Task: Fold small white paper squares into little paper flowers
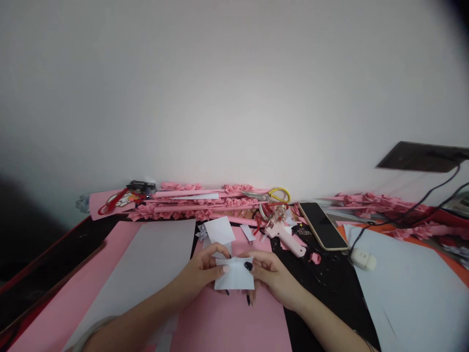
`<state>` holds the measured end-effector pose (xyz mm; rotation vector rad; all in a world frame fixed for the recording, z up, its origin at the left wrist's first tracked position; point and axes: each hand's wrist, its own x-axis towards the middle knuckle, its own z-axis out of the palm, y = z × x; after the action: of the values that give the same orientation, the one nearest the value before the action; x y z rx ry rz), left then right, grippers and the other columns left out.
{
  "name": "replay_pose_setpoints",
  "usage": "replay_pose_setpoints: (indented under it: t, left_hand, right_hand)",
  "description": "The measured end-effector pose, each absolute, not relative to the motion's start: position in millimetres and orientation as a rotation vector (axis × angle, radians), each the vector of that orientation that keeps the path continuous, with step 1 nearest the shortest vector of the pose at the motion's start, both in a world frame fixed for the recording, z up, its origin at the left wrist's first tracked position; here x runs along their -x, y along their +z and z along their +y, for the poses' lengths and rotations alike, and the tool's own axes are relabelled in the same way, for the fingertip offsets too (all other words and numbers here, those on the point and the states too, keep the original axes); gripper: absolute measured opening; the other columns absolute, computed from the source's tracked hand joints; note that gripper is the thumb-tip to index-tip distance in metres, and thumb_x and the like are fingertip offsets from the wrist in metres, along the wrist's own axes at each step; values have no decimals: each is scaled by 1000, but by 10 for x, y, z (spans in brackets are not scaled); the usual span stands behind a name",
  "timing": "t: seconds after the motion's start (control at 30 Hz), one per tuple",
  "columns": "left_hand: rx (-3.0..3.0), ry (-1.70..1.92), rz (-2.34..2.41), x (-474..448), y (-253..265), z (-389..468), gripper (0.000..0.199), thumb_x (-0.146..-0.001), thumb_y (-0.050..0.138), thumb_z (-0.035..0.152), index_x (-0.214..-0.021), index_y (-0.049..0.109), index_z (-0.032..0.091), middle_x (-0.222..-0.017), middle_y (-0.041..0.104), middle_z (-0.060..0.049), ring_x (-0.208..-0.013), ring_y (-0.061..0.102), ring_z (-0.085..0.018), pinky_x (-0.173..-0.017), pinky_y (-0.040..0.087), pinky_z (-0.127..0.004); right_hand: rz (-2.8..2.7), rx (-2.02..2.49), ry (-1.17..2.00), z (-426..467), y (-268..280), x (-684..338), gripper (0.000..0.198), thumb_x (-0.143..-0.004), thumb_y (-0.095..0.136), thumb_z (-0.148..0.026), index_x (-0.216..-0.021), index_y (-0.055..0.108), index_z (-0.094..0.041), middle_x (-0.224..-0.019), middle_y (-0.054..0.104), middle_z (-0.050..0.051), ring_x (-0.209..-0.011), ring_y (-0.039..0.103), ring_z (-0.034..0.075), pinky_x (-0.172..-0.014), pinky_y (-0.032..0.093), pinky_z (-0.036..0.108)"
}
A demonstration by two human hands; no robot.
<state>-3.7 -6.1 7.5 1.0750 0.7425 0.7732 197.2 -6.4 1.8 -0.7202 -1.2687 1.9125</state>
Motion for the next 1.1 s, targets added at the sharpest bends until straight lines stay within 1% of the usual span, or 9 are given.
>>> replay_pose_setpoints:
  t: [0.07, 0.17, 0.27, 0.33, 0.43, 0.5, 0.7, 0.83, 1.1]
  left_hand:
    - [-1038, 771, 723, 37, 81, -72, 19, -75, 63, 26, -85, 48, 19, -64, 59, 2, -53, 54, -9, -48, 47, -20]
    - [-977, 755, 709, 36, 62, -82, 12, -73, 61, 21, -81, 53, 17, -68, 64, -2, -58, 61, -14, -48, 50, -22]
    - [-897, 746, 673, 41, 41, -73, 9, -71, 58, 20, -78, 57, 15, -68, 67, -6, -61, 65, -17, -50, 51, -24]
    - [-851, 730, 616, 45, 46, -65, 17, -69, 57, 26, -80, 59, 13, -68, 68, -9, -61, 66, -20, -49, 52, -26]
    - [-893, 725, 632, 41, 74, -69, 20, -76, 55, 33, -81, 57, 13, -69, 69, -9, -63, 66, -20, -50, 53, -26]
    - [-993, 735, 716, 29, 83, -78, 17, -80, 55, 32, -83, 55, 14, -68, 68, -7, -61, 66, -17, -50, 52, -23]
    - [-1195, 765, 821, -7, 22, -87, 21, -78, 59, 29, -95, 53, 17, -67, 66, -1, -54, 64, -14, -47, 51, -22]
    - [-1255, 763, 907, -10, 9, -92, 24, -78, 59, 29, -97, 59, 15, -71, 66, -4, -60, 65, -16, -53, 52, -26]
    - [-1274, 789, 981, -16, -6, -92, 27, -74, 62, 28, -97, 64, 14, -73, 65, -4, -57, 61, -15, -52, 51, -27]
  right_hand:
    - [-1224, 712, 1930, -67, 6, -1975, 33, -76, 64, -30, -103, 63, -11, -62, 63, 5, -48, 63, 16, -43, 53, 27]
    - [-1167, 688, 1952, -75, 3, -1982, 20, -74, 62, -19, -91, 68, -10, -65, 65, 6, -49, 63, 15, -45, 54, 27]
    - [-1109, 622, 1986, -80, 6, -1993, 19, -73, 57, -15, -85, 70, -8, -62, 65, 7, -49, 63, 16, -47, 54, 27]
    - [-1097, 601, 1986, -77, 5, -1994, 21, -74, 55, -17, -85, 69, -6, -61, 65, 8, -50, 64, 16, -48, 54, 28]
    - [-1147, 666, 1926, -69, -4, -1975, 18, -76, 58, -21, -84, 66, -8, -61, 64, 6, -47, 62, 14, -45, 53, 25]
    - [-1214, 737, 1870, -63, -13, -1953, 17, -74, 64, -21, -87, 63, -10, -62, 63, 3, -46, 61, 12, -43, 52, 23]
    - [-1299, 838, 1822, -59, -35, -1915, 29, -73, 67, -24, -97, 53, -14, -61, 63, -1, -44, 60, 12, -43, 51, 24]
    - [-1290, 899, 1808, -70, -17, -1903, 30, -71, 68, -27, -93, 53, -14, -63, 63, 0, -44, 61, 12, -43, 52, 25]
    - [-1295, 940, 1764, -77, 1, -1888, 28, -71, 68, -28, -93, 61, -13, -63, 65, 1, -45, 62, 12, -43, 52, 23]
